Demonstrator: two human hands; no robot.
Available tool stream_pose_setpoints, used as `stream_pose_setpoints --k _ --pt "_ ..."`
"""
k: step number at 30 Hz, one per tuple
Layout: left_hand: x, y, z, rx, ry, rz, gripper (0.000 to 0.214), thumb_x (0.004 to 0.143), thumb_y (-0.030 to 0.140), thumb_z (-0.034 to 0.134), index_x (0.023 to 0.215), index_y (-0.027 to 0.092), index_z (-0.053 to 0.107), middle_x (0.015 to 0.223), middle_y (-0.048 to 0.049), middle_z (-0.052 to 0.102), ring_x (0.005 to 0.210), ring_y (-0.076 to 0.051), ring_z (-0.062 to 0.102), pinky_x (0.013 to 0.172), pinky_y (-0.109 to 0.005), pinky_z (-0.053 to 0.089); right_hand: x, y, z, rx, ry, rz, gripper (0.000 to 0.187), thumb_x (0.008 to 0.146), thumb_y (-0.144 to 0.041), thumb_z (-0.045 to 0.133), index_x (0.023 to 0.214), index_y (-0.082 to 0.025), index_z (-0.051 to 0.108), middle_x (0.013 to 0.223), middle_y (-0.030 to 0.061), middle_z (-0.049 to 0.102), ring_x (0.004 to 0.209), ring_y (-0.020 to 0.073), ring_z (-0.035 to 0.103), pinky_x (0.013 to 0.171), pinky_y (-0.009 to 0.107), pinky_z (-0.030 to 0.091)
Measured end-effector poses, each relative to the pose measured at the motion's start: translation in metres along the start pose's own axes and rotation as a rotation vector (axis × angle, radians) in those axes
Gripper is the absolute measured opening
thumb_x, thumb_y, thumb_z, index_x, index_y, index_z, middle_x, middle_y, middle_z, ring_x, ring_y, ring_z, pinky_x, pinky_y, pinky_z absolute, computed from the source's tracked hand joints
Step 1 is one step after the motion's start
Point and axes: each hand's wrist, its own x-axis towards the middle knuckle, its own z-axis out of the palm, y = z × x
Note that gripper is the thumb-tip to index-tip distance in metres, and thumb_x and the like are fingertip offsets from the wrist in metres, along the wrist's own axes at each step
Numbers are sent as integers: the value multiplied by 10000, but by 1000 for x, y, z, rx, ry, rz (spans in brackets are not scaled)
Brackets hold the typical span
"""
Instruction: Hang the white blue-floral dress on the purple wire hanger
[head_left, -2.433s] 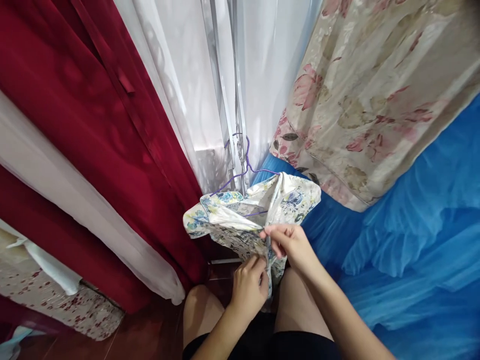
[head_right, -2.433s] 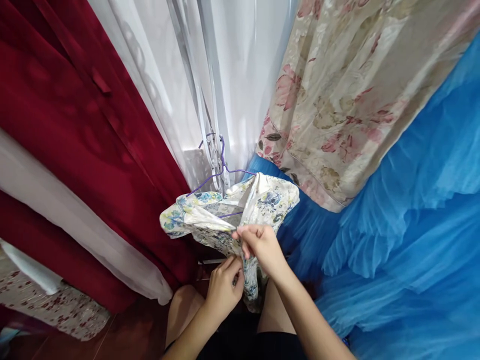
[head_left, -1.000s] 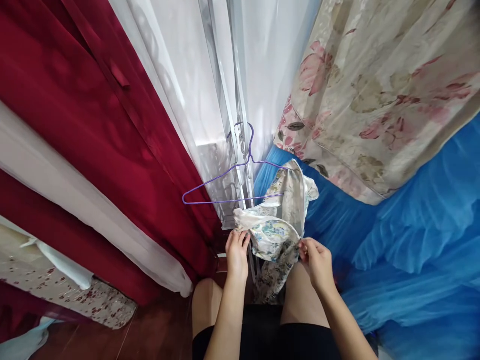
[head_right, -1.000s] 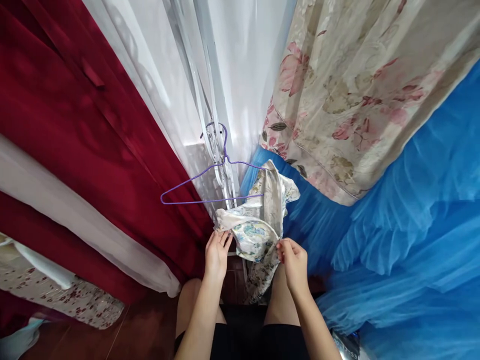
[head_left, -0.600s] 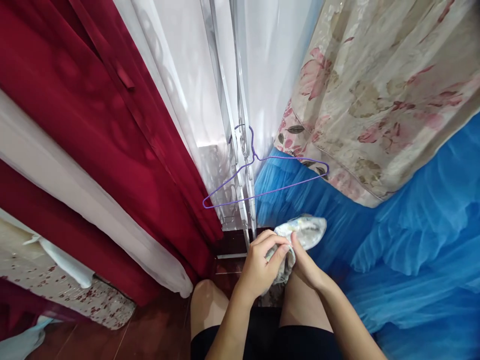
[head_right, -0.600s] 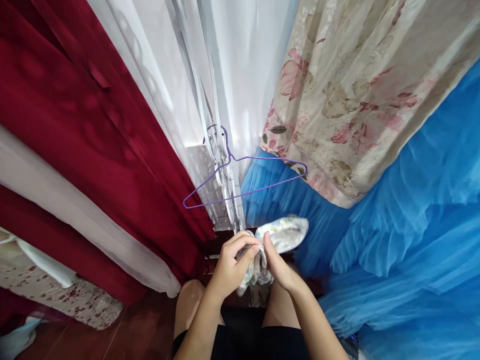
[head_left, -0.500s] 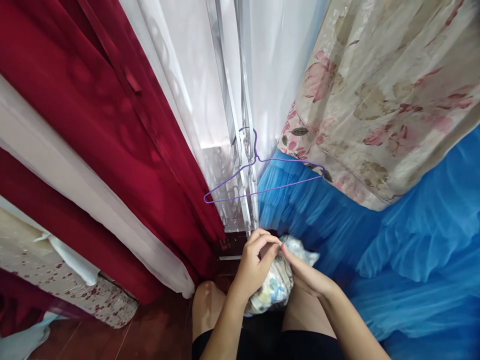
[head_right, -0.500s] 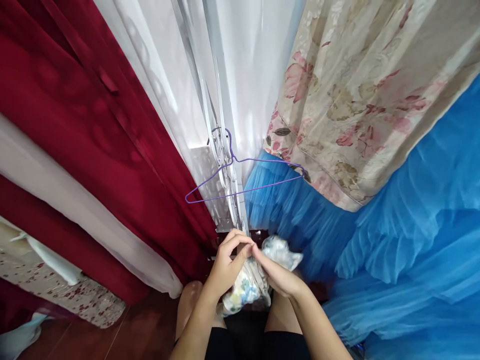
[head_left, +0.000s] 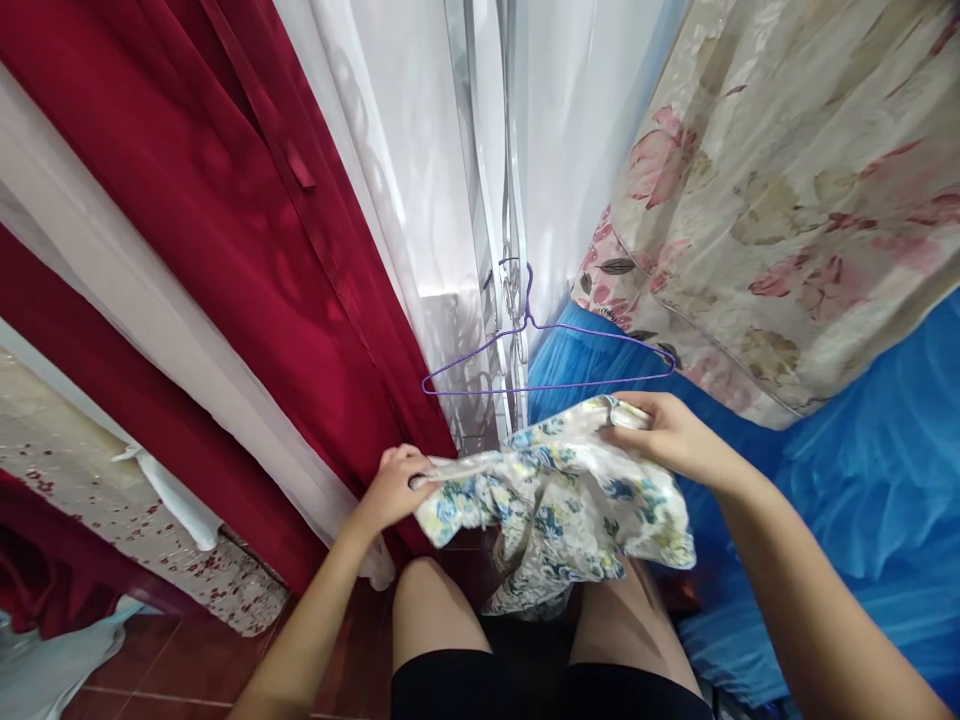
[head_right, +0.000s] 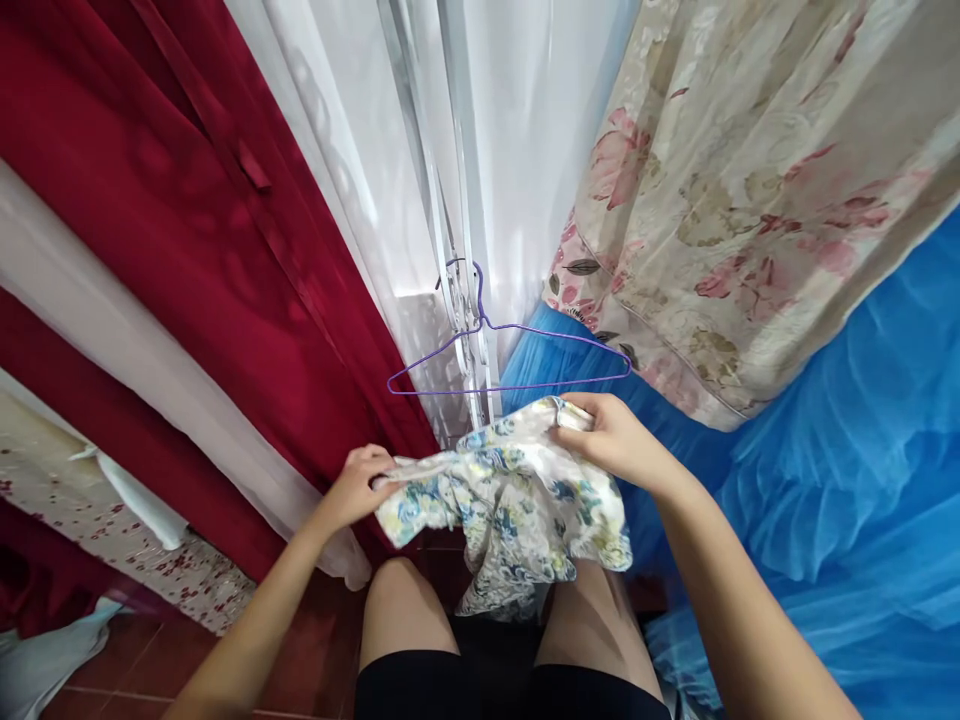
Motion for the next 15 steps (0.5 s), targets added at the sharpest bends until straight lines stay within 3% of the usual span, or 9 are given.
stream_pose_setpoints --k 2,4,7,9,12,13,15 --pt "26 -2 -32 123 91 26 213 742 338 764 947 286 797 1058 -81 715 1118 -322 540 1093 -478 286 19 4 5 -175 116 -111 346 770 -268 691 1084 -147 768 871 65 754 733 228 657 635 294 491" --pt "54 6 -56 132 172 58 229 759 317 739 982 279 774 1143 -82 714 1189 -333 501 1118 -491 246 38 13 14 -315 227 -190 391 791 -258 646 1148 -146 761 871 70 761 773 244 667 680 307 493" --pt "88 32 -72 48 270 117 209 773 292 704 973 238 728 1177 -95 695 1185 -326 513 1094 -448 299 56 30 30 -425 268 -205 285 865 -278 556 944 -138 791 725 59 732 693 235 655 643 298 462" --pt "102 54 -70 5 260 196 192 807 260 641 986 216 693 1162 -101 685 1134 -305 553 1048 -402 355 56 38 38 -433 228 -205 274 880 -258 533 861 -152 785 716 52 737 683 230 663 638 288 457" --pt "108 82 -54 -10 179 331 170 844 208 566 996 211 641 1163 -83 675 1066 -256 602 975 -336 411 42 40 43 -387 134 -225 283 848 -192 554 996 -180 795 921 65 796 818 242 712 731 304 496" --pt "107 87 -47 -8 196 356 161 842 192 563 990 212 623 1143 -72 673 1040 -239 611 951 -318 422 35 40 42 -376 126 -237 320 844 -181 558 1067 -189 787 998 72 797 859 243 718 770 316 505" --pt "104 93 -37 1 361 349 148 819 158 573 956 210 595 1023 -48 660 934 -208 610 880 -292 437 20 39 34 -369 213 -249 443 862 -195 563 1279 -206 710 1043 76 790 836 232 714 784 332 515"
